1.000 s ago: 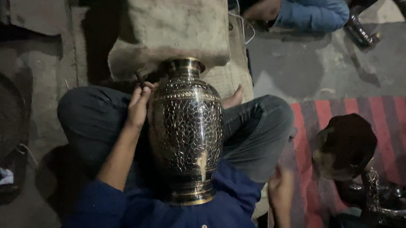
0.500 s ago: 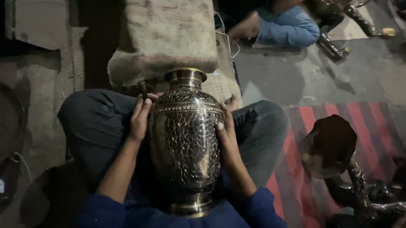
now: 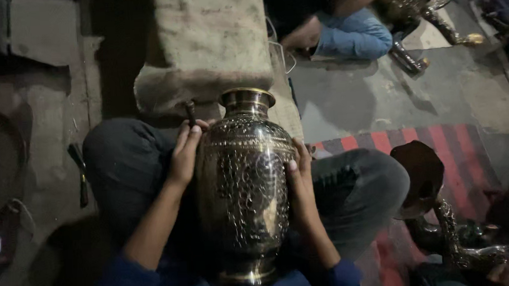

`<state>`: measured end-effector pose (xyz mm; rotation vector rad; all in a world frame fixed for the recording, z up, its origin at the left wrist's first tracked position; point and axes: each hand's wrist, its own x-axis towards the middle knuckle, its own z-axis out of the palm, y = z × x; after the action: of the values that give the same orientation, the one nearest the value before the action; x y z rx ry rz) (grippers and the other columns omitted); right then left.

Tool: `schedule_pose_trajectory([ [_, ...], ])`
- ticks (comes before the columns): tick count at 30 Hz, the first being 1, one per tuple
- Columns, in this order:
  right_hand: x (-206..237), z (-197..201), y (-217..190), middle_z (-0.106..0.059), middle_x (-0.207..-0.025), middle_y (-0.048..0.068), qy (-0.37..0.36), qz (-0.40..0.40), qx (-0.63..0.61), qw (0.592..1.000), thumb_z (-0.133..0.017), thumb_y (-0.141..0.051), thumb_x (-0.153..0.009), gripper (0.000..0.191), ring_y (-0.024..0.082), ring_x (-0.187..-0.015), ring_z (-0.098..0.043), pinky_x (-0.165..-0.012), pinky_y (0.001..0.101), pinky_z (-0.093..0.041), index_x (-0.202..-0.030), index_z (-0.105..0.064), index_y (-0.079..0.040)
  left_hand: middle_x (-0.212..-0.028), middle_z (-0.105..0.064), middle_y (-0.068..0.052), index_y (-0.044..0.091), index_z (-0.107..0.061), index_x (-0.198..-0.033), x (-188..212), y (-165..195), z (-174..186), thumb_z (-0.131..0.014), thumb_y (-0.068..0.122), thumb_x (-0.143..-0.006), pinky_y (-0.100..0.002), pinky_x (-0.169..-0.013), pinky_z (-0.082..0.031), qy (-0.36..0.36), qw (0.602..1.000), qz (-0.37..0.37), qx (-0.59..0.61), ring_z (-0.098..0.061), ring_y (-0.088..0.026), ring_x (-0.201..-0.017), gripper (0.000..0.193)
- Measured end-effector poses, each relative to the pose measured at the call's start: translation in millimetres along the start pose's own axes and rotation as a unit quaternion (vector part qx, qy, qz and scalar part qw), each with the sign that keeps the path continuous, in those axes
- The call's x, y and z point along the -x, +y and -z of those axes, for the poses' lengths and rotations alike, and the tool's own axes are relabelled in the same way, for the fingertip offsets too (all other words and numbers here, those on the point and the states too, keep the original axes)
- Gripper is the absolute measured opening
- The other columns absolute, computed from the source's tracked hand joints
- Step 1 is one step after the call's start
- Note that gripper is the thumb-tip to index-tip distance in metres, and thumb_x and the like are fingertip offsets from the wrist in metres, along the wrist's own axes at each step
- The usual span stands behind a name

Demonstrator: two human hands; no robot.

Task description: The person sits cross-legged and uses a small metal punch and a wooden mallet to emboss a decorative pattern on a brass vase. They repeatedly tap the punch along the vase surface, rotating the vase as needed to continue the pattern.

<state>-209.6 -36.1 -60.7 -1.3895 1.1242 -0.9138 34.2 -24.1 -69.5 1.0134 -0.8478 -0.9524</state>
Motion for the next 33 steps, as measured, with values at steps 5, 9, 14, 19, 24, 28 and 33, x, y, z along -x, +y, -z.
schedule_pose_trajectory([
  [5,-29,-17,-3,-0.026,-0.166,0.02,-0.037,-0.05,0.012,0.998,-0.045,-0.057,-0.1,0.077,0.035,-0.152,-0.03,-0.121,0.0478,-0.03,-0.16,-0.027,-0.012,-0.127,-0.07,-0.008,0.009,-0.061,-0.114,-14,-17,8,-0.041,0.024,-0.109,-0.032,-0.108,-0.046,0.027,0.991,0.069,0.11,-0.063,-0.019,-0.12,0.025],
  [9,-56,-28,-13,-0.022,-0.161,0.012,-0.01,-0.198,-0.012,0.98,-0.044,-0.056,-0.094,0.075,0.03,-0.147,-0.03,-0.117,0.0482,-0.036,-0.16,-0.034,-0.022,-0.109,-0.067,-0.005,0.009,-0.062,-0.113,-25,-24,10,-0.045,0.025,-0.111,-0.03,-0.091,-0.049,0.095,0.986,0.126,0.049,-0.06,-0.015,-0.101,0.023],
  [14,-81,-31,-18,-0.049,-0.151,0.017,-0.056,-0.209,-0.179,0.96,-0.047,-0.056,-0.099,0.07,0.028,-0.131,-0.053,-0.105,0.0432,-0.05,-0.154,-0.04,-0.014,-0.1,-0.065,0.0,0.012,-0.059,-0.11,-57,-27,-4,-0.048,0.032,-0.106,-0.029,-0.083,-0.05,0.12,0.968,0.221,0.013,-0.06,-0.011,-0.094,0.024],
  [19,-111,-32,-22,-0.058,-0.145,0.019,-0.033,-0.302,-0.222,0.927,-0.047,-0.058,-0.1,0.071,0.027,-0.12,-0.064,-0.097,0.0401,-0.057,-0.152,-0.047,-0.009,-0.13,-0.061,-0.018,0.007,-0.05,-0.142,-89,-39,-17,-0.054,0.042,-0.104,-0.04,-0.099,-0.045,0.129,0.931,0.318,-0.121,-0.056,-0.029,-0.12,0.052],
  [24,-129,-32,-12,-0.05,-0.154,0.014,-0.043,-0.252,-0.234,0.938,-0.048,-0.054,-0.099,0.068,0.026,-0.134,-0.053,-0.109,0.0412,-0.047,-0.155,-0.041,-0.015,-0.164,-0.032,-0.021,0.0,-0.033,-0.154,-98,-57,-15,-0.054,0.048,-0.106,-0.039,-0.121,-0.024,0.132,0.935,0.267,-0.193,-0.028,-0.032,-0.153,0.071],
  [28,-130,-27,1,-0.04,-0.162,0.01,-0.01,-0.224,-0.027,0.974,-0.041,-0.052,-0.103,0.067,0.027,-0.148,-0.038,-0.12,0.0384,-0.026,-0.158,-0.037,-0.015,-0.158,-0.045,-0.019,0.001,-0.043,-0.15,-93,-59,-13,-0.055,0.043,-0.103,-0.038,-0.118,-0.029,0.137,0.953,0.209,-0.171,-0.039,-0.031,-0.147,0.064],
  [33,-99,-4,12,-0.034,-0.164,0.016,-0.016,-0.105,0.016,0.994,-0.05,-0.035,-0.105,0.063,0.03,-0.153,-0.032,-0.123,0.0404,-0.026,-0.157,-0.032,-0.006,-0.131,-0.068,-0.016,0.008,-0.062,-0.134,-76,-50,-5,-0.053,0.032,-0.105,-0.04,-0.105,-0.046,0.124,0.918,0.231,-0.298,-0.062,-0.03,-0.123,0.039],
])
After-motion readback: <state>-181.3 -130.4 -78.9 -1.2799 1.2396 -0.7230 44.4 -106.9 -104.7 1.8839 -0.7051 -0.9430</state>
